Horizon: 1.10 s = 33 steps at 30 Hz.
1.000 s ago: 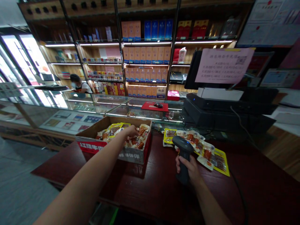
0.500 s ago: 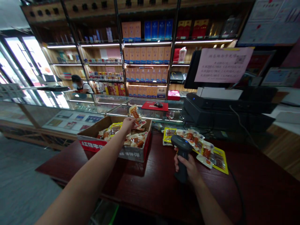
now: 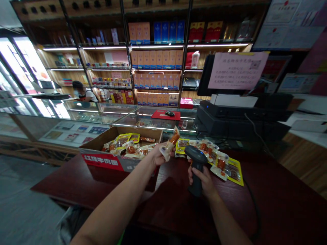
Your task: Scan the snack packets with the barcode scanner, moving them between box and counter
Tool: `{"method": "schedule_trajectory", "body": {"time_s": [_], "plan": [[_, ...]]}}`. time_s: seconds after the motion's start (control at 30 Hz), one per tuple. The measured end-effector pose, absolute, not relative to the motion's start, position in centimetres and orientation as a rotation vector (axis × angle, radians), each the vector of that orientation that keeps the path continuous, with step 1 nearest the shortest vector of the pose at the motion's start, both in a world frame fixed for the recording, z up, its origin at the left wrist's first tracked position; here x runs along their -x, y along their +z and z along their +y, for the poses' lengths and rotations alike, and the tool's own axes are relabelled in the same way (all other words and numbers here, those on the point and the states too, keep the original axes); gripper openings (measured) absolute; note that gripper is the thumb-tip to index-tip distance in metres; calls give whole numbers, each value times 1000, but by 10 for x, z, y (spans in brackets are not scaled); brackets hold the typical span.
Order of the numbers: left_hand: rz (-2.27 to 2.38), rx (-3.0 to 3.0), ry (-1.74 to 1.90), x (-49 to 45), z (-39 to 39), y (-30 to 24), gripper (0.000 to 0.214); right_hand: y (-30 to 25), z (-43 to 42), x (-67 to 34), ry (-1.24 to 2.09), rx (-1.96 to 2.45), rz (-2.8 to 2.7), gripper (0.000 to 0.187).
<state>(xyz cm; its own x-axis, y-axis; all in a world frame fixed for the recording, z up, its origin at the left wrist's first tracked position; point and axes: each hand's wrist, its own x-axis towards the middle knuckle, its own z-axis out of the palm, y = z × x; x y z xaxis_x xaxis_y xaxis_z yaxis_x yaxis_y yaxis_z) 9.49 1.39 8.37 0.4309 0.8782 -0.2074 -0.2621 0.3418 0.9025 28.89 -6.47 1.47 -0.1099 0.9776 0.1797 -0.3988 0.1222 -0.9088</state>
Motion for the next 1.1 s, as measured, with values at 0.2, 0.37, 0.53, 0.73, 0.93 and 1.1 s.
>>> {"method": "schedule_trajectory", "body": {"time_s": [0.2, 0.37, 0.53, 0.73, 0.93, 1.1], "plan": [[567, -621, 766, -120, 23, 27, 39, 7, -61, -294, 1321, 703, -1077, 36], [566, -601, 1196, -132, 36, -8, 24, 8, -61, -294, 1323, 701, -1095, 39], [566, -679, 1484, -137, 44, -21, 36, 11, -62, -290, 1375, 784, -1142, 41], [651, -702, 1424, -138, 44, -21, 39, 6, -61, -287, 1431, 898, -1234, 42], [645, -734, 1510, -142, 47, -20, 37, 3, -60, -290, 1386, 1004, -1202, 46], [640, -694, 1644, -138, 48, -16, 38, 4, -60, -291, 1370, 1025, -1191, 43]]}}
